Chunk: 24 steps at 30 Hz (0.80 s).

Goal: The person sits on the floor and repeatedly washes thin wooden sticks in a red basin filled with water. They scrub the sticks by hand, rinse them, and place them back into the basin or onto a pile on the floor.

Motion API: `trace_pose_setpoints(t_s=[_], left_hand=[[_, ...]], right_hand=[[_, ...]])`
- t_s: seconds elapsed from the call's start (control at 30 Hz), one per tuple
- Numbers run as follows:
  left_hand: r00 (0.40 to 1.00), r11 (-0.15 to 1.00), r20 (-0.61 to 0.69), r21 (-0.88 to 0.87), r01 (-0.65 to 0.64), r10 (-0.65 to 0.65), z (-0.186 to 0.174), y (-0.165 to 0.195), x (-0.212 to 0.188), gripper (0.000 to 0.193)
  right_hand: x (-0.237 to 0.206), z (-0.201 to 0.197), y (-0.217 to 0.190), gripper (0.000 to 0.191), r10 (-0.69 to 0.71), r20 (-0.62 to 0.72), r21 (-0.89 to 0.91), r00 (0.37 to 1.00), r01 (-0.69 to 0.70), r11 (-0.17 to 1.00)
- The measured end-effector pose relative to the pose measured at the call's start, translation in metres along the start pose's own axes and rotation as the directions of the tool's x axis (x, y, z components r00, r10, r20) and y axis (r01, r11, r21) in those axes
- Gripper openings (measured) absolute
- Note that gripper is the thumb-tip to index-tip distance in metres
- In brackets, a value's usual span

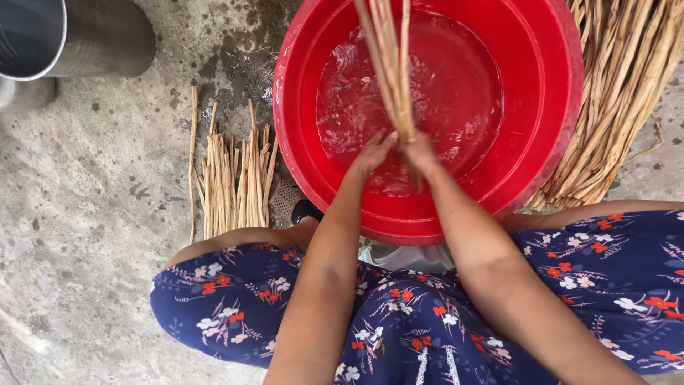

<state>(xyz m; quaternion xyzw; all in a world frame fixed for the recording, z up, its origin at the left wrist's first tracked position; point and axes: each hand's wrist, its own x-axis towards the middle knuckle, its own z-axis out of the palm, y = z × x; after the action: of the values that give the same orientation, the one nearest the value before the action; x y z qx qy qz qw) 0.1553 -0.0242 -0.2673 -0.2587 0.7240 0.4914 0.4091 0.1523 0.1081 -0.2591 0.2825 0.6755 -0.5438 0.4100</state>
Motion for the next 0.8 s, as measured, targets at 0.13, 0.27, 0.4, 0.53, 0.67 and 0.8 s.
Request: trace_pose_setpoints(t_s=[0.13, 0.27, 0.4, 0.53, 0.67, 0.8], left_hand=[[0.974, 0.987, -0.227, -0.152, -0.049, 0.014, -0.027, -0.022, 0.022, 0.065], [0.873, 0.975, -0.488, -0.204, -0.094, -0.018, -0.028, -0.037, 0.032, 0.067], [0.992, 0.974, -0.113, -0.224, 0.023, -0.049, -0.003, -0.033, 0.023, 0.090], [0.990, 0.954, 0.142, -0.298, 0.031, 0.013, 0.015, -0.017, 0.006, 0.106], [0.994, 0.955, 0.077, -0.283, 0.094, -0.075, 0.022, -0.016, 0.011, 0.064], [0.960, 0.922, -0.269, -0.348, -0.169, 0.075, 0.005, -0.037, 0.027, 0.030]], right_hand=[[0.036, -0.042, 0.000, 0.024, -0.180, -0.465, 0.150, 0.867, 0.277, 0.949], [0.033, -0.030, 0.005, 0.026, -0.108, -0.455, 0.240, 0.884, 0.238, 0.941], [0.011, 0.008, 0.008, 0.019, 0.024, -0.037, -0.018, 0.999, -0.024, 1.000], [-0.008, 0.018, -0.004, 0.019, -0.077, 0.221, 0.036, 0.972, 0.071, 0.997], [-0.024, 0.020, -0.018, 0.030, 0.069, 0.262, -0.175, 0.963, -0.024, 0.984], [-0.015, 0.000, -0.013, 0.046, -0.135, 0.214, -0.365, 0.967, 0.208, 0.907]])
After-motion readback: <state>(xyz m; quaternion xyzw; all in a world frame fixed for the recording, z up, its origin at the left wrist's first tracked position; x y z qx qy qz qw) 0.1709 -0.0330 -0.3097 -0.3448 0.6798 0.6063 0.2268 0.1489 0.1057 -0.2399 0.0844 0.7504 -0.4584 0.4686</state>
